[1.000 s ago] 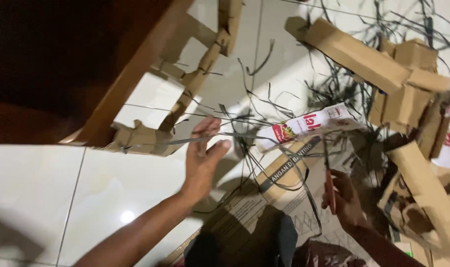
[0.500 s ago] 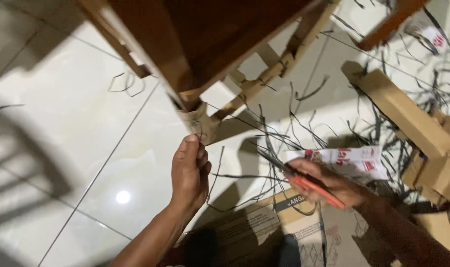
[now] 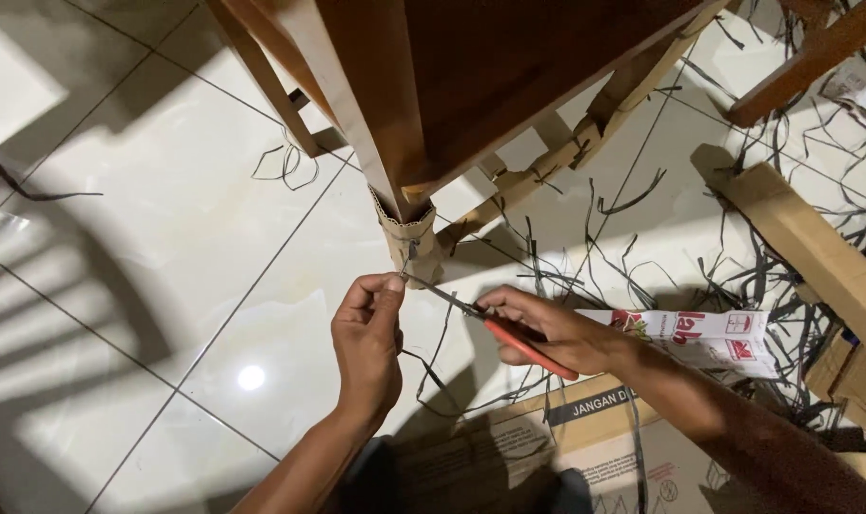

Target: The person removes cardboard packaging from a wooden table leg and uses plastic ties to secure the new packaging in place.

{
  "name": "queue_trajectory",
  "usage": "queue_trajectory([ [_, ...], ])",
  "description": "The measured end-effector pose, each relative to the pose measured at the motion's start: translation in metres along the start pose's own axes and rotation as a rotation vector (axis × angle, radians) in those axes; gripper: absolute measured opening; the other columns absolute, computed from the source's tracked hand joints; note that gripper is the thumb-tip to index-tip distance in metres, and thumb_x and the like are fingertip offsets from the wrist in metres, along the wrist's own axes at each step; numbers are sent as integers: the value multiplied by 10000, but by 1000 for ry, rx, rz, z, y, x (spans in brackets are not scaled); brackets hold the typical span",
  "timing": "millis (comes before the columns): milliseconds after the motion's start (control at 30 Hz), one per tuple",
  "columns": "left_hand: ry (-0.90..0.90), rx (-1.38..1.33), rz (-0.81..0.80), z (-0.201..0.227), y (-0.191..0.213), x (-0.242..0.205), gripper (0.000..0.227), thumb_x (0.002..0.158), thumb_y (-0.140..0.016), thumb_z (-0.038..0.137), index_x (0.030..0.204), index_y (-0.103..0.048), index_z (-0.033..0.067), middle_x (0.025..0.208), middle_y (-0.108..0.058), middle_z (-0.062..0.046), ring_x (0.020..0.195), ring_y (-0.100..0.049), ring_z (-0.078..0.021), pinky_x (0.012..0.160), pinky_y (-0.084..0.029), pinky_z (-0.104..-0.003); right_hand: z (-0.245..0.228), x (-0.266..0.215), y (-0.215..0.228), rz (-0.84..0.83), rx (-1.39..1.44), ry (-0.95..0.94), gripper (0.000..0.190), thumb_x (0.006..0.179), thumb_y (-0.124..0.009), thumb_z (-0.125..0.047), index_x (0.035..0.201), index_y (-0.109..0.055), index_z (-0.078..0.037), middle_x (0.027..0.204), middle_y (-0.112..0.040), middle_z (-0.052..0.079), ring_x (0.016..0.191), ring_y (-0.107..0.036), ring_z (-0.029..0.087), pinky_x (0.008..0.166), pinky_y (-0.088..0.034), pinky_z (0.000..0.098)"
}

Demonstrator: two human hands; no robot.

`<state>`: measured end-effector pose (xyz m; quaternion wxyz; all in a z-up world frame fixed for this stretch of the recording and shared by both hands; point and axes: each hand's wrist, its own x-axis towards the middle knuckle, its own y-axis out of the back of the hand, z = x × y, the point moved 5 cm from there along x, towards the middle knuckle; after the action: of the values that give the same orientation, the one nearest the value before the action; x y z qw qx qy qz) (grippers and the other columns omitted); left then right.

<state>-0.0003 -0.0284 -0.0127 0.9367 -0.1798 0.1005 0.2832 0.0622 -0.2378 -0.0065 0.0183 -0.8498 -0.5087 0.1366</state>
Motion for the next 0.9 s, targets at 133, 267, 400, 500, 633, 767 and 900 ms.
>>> queue_trajectory([
  [133, -1, 9, -6, 0, 3, 1, 109, 966, -686, 130, 991, -710, 27, 607, -347, 49, 418, -321, -25, 362, -270, -183, 14, 1, 4, 31, -47, -6, 564, 911, -735, -305, 1332, -489, -21, 880, -540, 97, 780, -503, 159, 711, -453, 298],
  [267, 3, 7, -10, -1, 5, 3, 114, 961, -692, 128, 998, -717, 23, 611, -361, 45, 424, -325, -22, 362, -269, -187, 1, 14, -1, 22, 9, 17, 529, 909, -716, -262, 1320, -495, -12, 837, -483, 61, 724, -460, 121, 637, -448, 261],
  [400, -13, -26, -15, -2, 6, 5, 122, 950, -704, 120, 987, -719, 4, 617, -373, 48, 420, -331, -5, 362, -270, -173, -7, 30, -8, 1, 115, 56, 486, 906, -700, -183, 1303, -484, -6, 794, -448, 46, 661, -459, 101, 599, -416, 215],
  [500, -14, -36, -16, 0, 8, 7, 123, 943, -710, 113, 987, -723, -1, 618, -376, 46, 422, -328, -4, 360, -271, -176, -10, 42, -9, -41, 145, 68, 496, 903, -685, -188, 1309, -474, 3, 799, -440, 40, 654, -446, 91, 586, -397, 201],
  [633, -13, -42, -12, -1, 10, 8, 114, 934, -718, 109, 978, -729, 5, 617, -381, 39, 412, -333, -11, 352, -278, -182, -14, 50, -10, -79, 28, 67, 505, 924, -652, -215, 1327, -453, 15, 826, -452, 51, 687, -435, 96, 600, -412, 219],
  [767, -11, -38, -11, 0, 9, 7, 111, 927, -716, 97, 962, -733, -7, 614, -373, 39, 427, -322, -7, 359, -269, -175, -4, 52, -6, -83, 10, 59, 513, 927, -660, -231, 1326, -447, 11, 815, -470, 49, 680, -457, 97, 603, -421, 221],
  [900, -4, -30, -22, 1, 8, 5, 120, 916, -724, 94, 960, -737, -17, 605, -382, 32, 425, -325, -16, 358, -267, -183, 5, 50, -1, -12, -60, 59, 431, 943, -687, -182, 1281, -497, 5, 768, -539, 61, 644, -492, 92, 587, -428, 208],
])
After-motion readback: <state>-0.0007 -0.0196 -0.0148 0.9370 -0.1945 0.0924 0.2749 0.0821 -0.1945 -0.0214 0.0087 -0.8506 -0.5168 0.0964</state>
